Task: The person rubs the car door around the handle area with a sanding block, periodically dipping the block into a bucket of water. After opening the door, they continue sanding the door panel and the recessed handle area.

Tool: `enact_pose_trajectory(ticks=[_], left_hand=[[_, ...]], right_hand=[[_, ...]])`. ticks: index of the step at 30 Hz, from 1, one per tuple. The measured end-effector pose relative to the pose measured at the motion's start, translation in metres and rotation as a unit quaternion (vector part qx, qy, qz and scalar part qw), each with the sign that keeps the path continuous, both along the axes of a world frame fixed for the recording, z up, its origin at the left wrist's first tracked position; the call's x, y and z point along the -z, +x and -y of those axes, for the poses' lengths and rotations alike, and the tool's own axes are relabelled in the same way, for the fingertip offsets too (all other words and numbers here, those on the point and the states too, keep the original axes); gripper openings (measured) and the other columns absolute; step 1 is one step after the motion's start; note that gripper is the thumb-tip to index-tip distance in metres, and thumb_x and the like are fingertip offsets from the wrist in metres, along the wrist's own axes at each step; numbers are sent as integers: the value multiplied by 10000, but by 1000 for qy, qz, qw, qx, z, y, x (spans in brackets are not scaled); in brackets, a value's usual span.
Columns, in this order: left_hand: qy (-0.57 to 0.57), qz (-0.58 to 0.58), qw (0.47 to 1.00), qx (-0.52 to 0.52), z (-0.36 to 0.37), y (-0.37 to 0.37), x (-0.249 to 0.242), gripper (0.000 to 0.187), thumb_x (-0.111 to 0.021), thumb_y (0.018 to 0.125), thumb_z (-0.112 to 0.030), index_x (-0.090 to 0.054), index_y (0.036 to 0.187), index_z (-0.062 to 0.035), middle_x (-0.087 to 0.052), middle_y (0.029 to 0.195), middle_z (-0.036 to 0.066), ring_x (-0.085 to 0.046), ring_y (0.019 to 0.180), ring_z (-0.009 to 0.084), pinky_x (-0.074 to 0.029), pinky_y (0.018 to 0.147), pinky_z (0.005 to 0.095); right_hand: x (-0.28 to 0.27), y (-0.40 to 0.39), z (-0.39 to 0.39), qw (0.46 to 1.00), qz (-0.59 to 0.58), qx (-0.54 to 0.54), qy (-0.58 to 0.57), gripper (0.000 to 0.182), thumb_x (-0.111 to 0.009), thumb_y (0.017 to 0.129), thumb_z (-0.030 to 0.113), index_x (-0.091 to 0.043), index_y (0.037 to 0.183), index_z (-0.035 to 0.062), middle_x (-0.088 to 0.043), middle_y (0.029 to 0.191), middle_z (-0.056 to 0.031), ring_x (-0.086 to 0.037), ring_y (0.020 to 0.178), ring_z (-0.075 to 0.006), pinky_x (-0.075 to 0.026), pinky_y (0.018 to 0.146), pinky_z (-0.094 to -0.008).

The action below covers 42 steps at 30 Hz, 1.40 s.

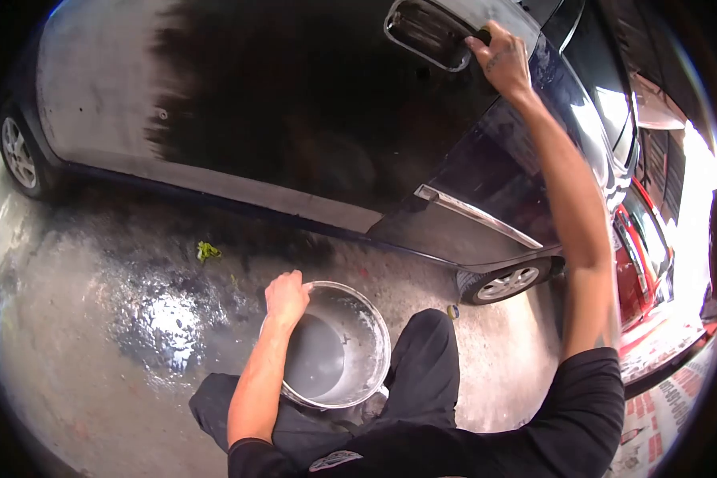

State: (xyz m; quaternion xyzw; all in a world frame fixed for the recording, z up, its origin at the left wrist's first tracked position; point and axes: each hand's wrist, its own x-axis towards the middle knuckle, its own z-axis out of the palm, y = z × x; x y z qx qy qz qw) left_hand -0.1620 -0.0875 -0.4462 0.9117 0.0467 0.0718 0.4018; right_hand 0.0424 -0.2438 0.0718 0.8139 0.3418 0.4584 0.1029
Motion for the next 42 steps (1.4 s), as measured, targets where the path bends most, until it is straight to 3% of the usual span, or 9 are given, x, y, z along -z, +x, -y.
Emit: enact_pose_trajectory(ticks=[3, 8, 12, 18, 22, 24, 29, 32, 42], left_hand=[[-1, -3, 1000, 5, -1, -4, -7, 303, -760, 943, -280, -719, 1038, 5, -743, 1023, 220, -722, 992, 426, -563, 884, 539], [-6, 0, 1000, 3, -2, -2, -4, 300, -762, 942, -277, -719, 1038, 4, -742, 1025, 220, -724, 993, 422, -563, 885, 540], [5, -4, 1000, 7, -1, -2, -5, 309, -763, 942, -283, -715, 1043, 4, -740, 1023, 217, -724, 999, 413, -564, 887, 536], [3, -9, 1000, 10, -1, -1, -1, 301, -763, 941, -281, -713, 1043, -2, -742, 1024, 210, -723, 997, 414, -567, 880, 530], [0, 5, 1000, 2, -3, 1, 0, 305, -764, 941, -284, -714, 1044, -1, -740, 1022, 211, -722, 1003, 413, -567, 879, 531], [-2, 5, 1000, 5, -2, -1, 0, 307, -764, 940, -284, -714, 1043, 0, -738, 1020, 212, -722, 1004, 412, -567, 879, 530], [-1, -7, 1000, 12, -3, -3, -8, 308, -768, 939, -279, -712, 1046, 5, -739, 1034, 216, -721, 1011, 412, -566, 883, 528], [-10, -7, 1000, 6, -5, -2, -4, 307, -767, 940, -278, -713, 1048, 5, -740, 1040, 217, -721, 1011, 412, -564, 882, 532], [-7, -1, 1000, 4, -4, 0, 0, 299, -767, 938, -272, -718, 1046, 2, -741, 1023, 220, -723, 1002, 420, -566, 880, 535]], right_hand=[[19, 13, 9, 993, 26, -39, 110, 367, -766, 882, 294, -728, 1053, -29, -732, 977, -300, -715, 951, -490, -558, 852, -526], [-10, 1, -1, 998, 29, -14, -49, 405, -772, 913, 335, -680, 965, -56, -706, 949, -324, -704, 956, -486, -550, 796, -512], [30, 10, 17, 993, -10, -59, 105, 383, -780, 905, 336, -701, 950, -36, -708, 920, -306, -698, 925, -495, -553, 778, -508], [-1, 6, 3, 999, 35, -14, -23, 367, -783, 885, 313, -693, 933, -39, -706, 882, -295, -708, 907, -481, -553, 773, -494], [18, 9, 6, 994, -3, -52, 100, 348, -759, 897, 317, -699, 948, -22, -730, 956, -281, -704, 970, -488, -554, 845, -544], [-11, 5, 6, 1000, -1, -7, -16, 373, -770, 879, 337, -720, 944, -26, -729, 951, -284, -710, 969, -483, -558, 853, -531], [42, 7, 6, 986, -39, -40, 156, 371, -772, 872, 325, -730, 975, -29, -722, 980, -315, -708, 974, -489, -560, 867, -527], [17, 2, 5, 1000, 6, -3, 14, 345, -769, 882, 288, -715, 970, -41, -725, 999, -314, -707, 988, -493, -564, 850, -526], [-1, 4, 2, 1000, 18, 10, -19, 335, -762, 904, 306, -711, 982, -15, -725, 971, -309, -694, 1002, -513, -552, 861, -556]])
